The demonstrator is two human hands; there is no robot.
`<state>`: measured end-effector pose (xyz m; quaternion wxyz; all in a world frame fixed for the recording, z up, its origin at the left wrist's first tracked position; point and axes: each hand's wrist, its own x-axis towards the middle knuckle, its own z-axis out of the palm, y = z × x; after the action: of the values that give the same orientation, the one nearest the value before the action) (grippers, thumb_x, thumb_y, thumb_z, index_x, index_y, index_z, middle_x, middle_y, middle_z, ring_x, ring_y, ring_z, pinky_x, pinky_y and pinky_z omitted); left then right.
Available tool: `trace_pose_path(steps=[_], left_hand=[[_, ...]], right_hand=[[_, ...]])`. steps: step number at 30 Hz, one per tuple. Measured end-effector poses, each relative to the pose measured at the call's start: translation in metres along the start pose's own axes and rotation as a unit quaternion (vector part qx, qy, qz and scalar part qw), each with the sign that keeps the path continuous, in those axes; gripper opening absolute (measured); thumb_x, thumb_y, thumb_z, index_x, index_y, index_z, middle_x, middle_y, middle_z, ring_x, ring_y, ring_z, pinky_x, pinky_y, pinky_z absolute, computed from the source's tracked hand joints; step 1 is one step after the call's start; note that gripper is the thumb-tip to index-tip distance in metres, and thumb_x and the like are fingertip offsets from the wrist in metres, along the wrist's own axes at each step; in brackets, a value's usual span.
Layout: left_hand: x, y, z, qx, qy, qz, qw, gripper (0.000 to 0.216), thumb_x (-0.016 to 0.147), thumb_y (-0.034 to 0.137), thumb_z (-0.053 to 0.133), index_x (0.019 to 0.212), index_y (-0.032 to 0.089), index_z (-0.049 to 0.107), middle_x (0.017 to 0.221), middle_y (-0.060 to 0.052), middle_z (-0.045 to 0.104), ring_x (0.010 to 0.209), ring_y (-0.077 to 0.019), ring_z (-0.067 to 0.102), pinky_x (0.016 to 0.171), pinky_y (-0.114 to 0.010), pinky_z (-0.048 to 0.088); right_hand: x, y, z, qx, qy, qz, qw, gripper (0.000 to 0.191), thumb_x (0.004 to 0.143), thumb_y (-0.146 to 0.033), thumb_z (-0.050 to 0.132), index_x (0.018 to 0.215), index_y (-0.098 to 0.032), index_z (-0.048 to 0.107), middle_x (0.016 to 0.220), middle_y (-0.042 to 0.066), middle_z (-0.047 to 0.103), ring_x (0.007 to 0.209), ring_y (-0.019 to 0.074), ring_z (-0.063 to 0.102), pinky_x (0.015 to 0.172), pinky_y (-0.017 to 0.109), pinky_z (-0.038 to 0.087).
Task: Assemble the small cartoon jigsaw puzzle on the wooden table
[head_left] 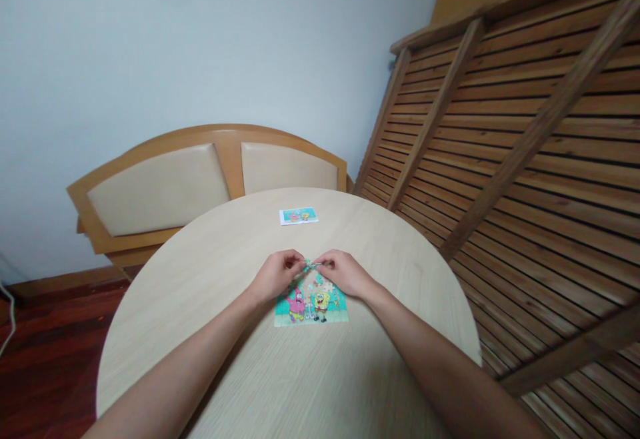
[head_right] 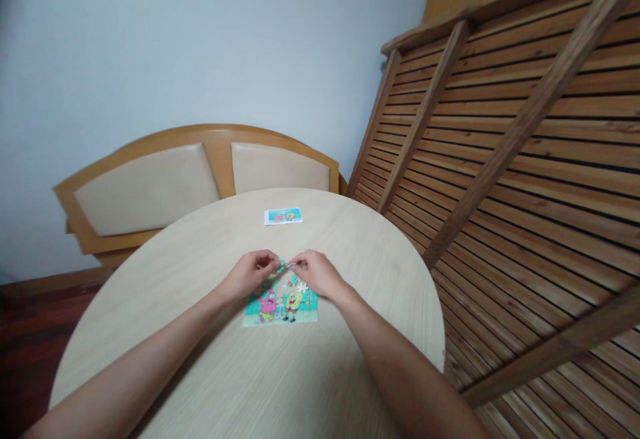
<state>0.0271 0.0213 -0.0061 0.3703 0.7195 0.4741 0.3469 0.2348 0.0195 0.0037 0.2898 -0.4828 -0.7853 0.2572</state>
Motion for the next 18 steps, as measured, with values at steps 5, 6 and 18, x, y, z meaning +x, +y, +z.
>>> trace_pose_path(steps=[5, 6, 18], left_hand=[[0.003, -0.007, -0.004, 0.053, 0.035, 0.017, 0.998, 0.019, 0.086, 0.032, 0.059, 0.09, 0.016, 0.067, 0.077, -0.004, 0.066, 0.069, -0.0165, 0.058, 0.062, -0.026, 0.042], [0.004, -0.009, -0.004, 0.055, 0.039, 0.019, 0.997, 0.018, 0.086, 0.031, 0.059, 0.091, 0.016, 0.066, 0.078, -0.005, 0.067, 0.07, -0.0166, 0.058, 0.064, -0.027, 0.043], [0.007, -0.012, 0.003, -0.046, 0.001, 0.038, 0.998, 0.021, 0.086, 0.036, 0.061, 0.091, 0.016, 0.06, 0.078, -0.003, 0.064, 0.069, -0.0143, 0.058, 0.064, -0.025, 0.045]], right_hand=[[0.0, -0.001, -0.004, -0.054, 0.016, 0.028, 0.998, 0.02, 0.086, -0.019, 0.063, 0.102, -0.017, 0.076, 0.092, 0.006, 0.075, 0.079, 0.0175, 0.066, 0.076, 0.028, 0.048], [0.0, 0.0, -0.004, -0.054, 0.02, 0.034, 0.998, 0.023, 0.087, -0.02, 0.063, 0.106, -0.017, 0.074, 0.092, 0.006, 0.075, 0.08, 0.0173, 0.066, 0.076, 0.028, 0.048], [0.0, -0.012, 0.005, 0.047, 0.041, -0.052, 0.997, 0.024, 0.087, -0.036, 0.069, 0.103, -0.018, 0.074, 0.097, 0.007, 0.076, 0.091, 0.0199, 0.07, 0.084, 0.031, 0.051]])
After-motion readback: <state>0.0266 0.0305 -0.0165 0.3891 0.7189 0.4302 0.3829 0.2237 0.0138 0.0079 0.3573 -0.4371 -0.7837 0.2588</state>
